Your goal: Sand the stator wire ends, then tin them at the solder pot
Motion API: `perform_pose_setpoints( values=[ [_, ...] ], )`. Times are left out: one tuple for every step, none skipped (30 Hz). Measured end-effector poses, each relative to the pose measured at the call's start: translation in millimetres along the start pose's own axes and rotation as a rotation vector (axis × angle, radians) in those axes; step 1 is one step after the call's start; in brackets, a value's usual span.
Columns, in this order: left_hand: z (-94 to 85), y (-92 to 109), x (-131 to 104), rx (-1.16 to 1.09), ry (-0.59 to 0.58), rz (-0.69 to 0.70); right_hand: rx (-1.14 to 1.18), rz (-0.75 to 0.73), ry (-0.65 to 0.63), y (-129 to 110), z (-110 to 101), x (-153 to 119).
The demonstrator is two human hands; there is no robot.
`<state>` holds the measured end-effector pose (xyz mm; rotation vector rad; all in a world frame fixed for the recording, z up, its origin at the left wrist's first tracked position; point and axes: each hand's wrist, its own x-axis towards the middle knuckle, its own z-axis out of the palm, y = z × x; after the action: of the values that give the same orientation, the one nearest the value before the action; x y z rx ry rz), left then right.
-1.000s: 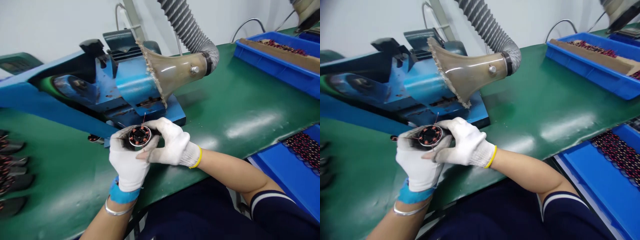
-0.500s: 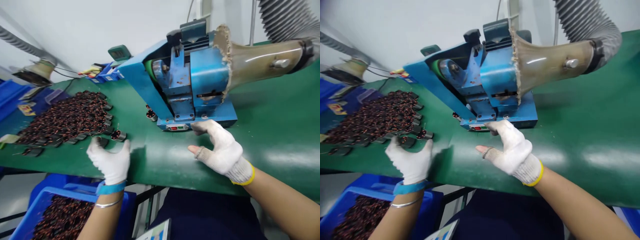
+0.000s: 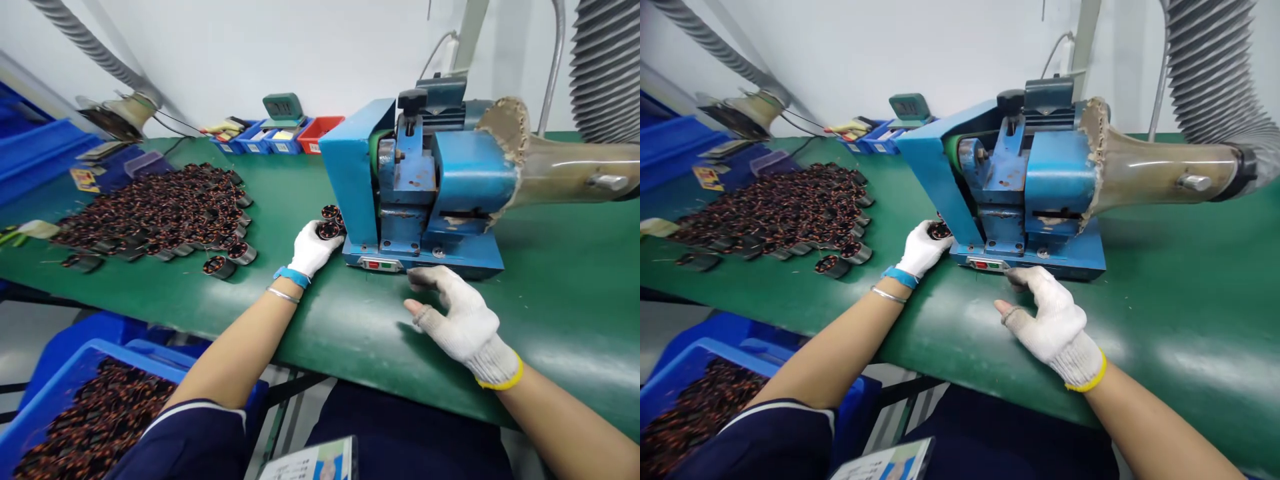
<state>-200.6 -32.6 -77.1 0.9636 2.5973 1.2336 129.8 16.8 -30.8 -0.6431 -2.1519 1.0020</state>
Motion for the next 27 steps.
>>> perform_pose_setpoints(
  values=[
    [-3.4, 1, -4, -0.047, 0.042, -0.001, 0.006, 0.000, -0.008, 1, 1, -1],
    [-8.0, 2, -10, -0.095, 0.093, -0.001, 0.013, -0.002, -0.013, 1, 2, -1],
    [-13.5, 4, -19, -0.140, 0.146, 0.007, 0.022, -0.005, -0.022, 1, 3, -2],
    [-19.4, 7, -29, -0.181, 0.196, 0.020, 0.034, -0.010, -0.032, 1, 3, -2],
    [-25.5, 11, -40, -0.221, 0.236, 0.039, 0.051, -0.013, -0.045, 1, 4, -3],
    [-31.3, 17, -54, -0.261, 0.258, 0.065, 0.072, -0.016, -0.061, 0, 4, -3],
    [-36.4, 23, -68, -0.297, 0.269, 0.092, 0.100, -0.020, -0.077, -1, 4, -4],
    [-40.7, 32, -83, -0.343, 0.265, 0.121, 0.130, -0.026, -0.089, -2, 5, -4],
    [-43.8, 40, -97, -0.416, 0.226, 0.155, 0.161, -0.034, -0.095, -4, 5, -4],
    [-45.6, 50, -110, -0.463, 0.144, 0.179, 0.189, -0.044, -0.092, -5, 5, -4],
    [-45.9, 60, -120, -0.492, 0.048, 0.195, 0.214, -0.049, -0.088, -6, 6, -4],
    [-44.7, 69, -128, -0.507, -0.032, 0.206, 0.237, -0.051, -0.085, -6, 6, -3],
    [-42.0, 78, -133, -0.509, -0.107, 0.208, 0.260, -0.046, -0.083, -6, 6, -1],
    [-38.0, 86, -136, -0.513, -0.166, 0.204, 0.284, -0.037, -0.085, -4, 6, 1],
    [-33.0, 94, -136, -0.524, -0.216, 0.194, 0.304, -0.035, -0.084, -2, 6, 3],
    [-27.4, 100, -135, -0.545, -0.266, 0.179, 0.315, -0.040, -0.076, 1, 5, 5],
    [-21.8, 105, -132, -0.574, -0.323, 0.161, 0.317, -0.053, -0.065, 5, 4, 8],
    [-16.7, 109, -129, -0.605, -0.375, 0.143, 0.312, -0.073, -0.051, 9, 3, 10],
    [-12.4, 113, -126, -0.634, -0.418, 0.127, 0.304, -0.094, -0.038, 12, 2, 12],
    [-9.0, 116, -123, -0.656, -0.449, 0.114, 0.296, -0.115, -0.027, 15, 1, 13],
    [-6.4, 120, -121, -0.670, -0.470, 0.106, 0.287, -0.129, -0.008, 17, 1, 13],
    [-4.4, 123, -120, -0.676, -0.481, 0.101, 0.275, -0.130, 0.024, 18, 1, 14],
    [-2.7, 126, -121, -0.674, -0.481, 0.100, 0.261, -0.120, 0.073, 19, 1, 14],
    [-1.0, 128, -122, -0.663, -0.467, 0.100, 0.250, -0.105, 0.127, 19, 2, 14],
    [0.7, 131, -124, -0.645, -0.443, 0.102, 0.251, -0.085, 0.173, 19, 3, 15],
    [2.6, 134, -126, -0.626, -0.405, 0.106, 0.267, -0.065, 0.201, 18, 4, 15],
    [4.5, 136, -128, -0.607, -0.358, 0.114, 0.304, -0.045, 0.205, 18, 4, 17]
  ],
)
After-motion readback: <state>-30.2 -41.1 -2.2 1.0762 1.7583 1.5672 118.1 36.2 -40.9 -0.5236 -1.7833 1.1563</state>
